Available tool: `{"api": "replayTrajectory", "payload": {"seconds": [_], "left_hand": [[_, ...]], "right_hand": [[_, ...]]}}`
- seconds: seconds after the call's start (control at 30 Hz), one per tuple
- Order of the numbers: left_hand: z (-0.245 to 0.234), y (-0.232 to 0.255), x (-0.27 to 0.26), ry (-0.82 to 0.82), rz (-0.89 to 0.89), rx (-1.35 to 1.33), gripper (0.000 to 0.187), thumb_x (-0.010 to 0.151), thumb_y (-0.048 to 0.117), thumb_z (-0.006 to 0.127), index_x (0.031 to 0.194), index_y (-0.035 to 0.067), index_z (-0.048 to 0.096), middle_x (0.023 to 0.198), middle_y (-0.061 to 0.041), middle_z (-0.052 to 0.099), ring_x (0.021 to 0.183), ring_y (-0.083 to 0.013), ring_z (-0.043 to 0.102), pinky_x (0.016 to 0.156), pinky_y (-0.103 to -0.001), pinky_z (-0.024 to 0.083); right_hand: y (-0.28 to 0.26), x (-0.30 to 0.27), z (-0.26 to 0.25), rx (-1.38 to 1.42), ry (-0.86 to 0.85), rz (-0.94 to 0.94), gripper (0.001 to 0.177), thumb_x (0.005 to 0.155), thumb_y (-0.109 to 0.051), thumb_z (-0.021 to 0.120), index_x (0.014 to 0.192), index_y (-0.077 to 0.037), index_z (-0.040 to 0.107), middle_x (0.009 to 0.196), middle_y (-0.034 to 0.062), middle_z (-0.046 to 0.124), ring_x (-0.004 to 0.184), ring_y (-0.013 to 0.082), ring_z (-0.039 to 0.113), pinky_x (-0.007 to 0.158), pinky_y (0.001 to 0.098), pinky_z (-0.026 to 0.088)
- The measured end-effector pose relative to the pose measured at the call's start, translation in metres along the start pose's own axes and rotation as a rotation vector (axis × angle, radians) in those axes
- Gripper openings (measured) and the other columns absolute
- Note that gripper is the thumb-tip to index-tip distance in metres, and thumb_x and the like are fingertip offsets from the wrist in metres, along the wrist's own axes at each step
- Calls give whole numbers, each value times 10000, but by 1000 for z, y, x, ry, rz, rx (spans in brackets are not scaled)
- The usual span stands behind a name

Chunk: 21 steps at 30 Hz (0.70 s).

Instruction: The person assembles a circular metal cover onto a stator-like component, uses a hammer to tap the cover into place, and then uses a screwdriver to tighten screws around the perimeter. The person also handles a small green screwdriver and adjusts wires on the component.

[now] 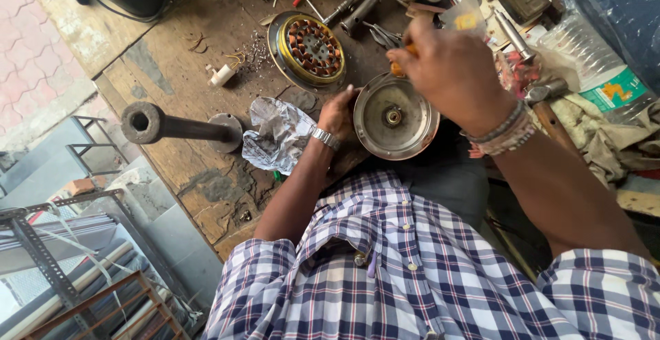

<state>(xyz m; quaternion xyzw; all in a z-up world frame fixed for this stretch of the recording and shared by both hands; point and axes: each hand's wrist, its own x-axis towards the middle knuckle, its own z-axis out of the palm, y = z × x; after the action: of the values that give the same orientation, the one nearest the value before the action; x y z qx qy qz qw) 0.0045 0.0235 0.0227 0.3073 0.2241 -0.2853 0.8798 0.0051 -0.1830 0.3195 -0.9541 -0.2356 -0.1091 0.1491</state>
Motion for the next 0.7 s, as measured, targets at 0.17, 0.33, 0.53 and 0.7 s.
{"api": "replayTrajectory", "payload": {"seconds": [0.17,0.33,0.53,0.7], "left_hand": [[-14,-6,5,-187,60,23,264,987,91,677,1205,-57,674,1071,-160,751,914,-223,742,832,-359,618],[-30,-14,18,-210,97,-7,267,999,83,680,1220,-67,666,1080,-167,749,927,-223,738,844,-349,614],[-23,-14,11,-87,120,56,273,964,76,636,1208,-45,660,1070,-144,747,897,-213,746,804,-353,622],[-14,-9,6,-199,118,11,217,1015,70,630,1191,-51,670,1040,-145,749,878,-195,730,805,-334,608]], "right_hand": [[3,-28,-10,122,5,136,396,1100,-399,665,1046,-11,611,771,77,680,640,234,684,536,368,514],[-21,-56,-22,5,-124,215,383,973,-405,681,999,-25,645,632,102,656,539,285,656,476,407,488],[-18,-54,-24,94,-54,-23,262,970,-316,701,978,-61,643,839,141,686,735,341,677,658,458,537],[-18,-41,-36,205,-121,1,401,892,-334,714,1140,-26,649,914,164,670,764,348,654,643,443,525]]}}
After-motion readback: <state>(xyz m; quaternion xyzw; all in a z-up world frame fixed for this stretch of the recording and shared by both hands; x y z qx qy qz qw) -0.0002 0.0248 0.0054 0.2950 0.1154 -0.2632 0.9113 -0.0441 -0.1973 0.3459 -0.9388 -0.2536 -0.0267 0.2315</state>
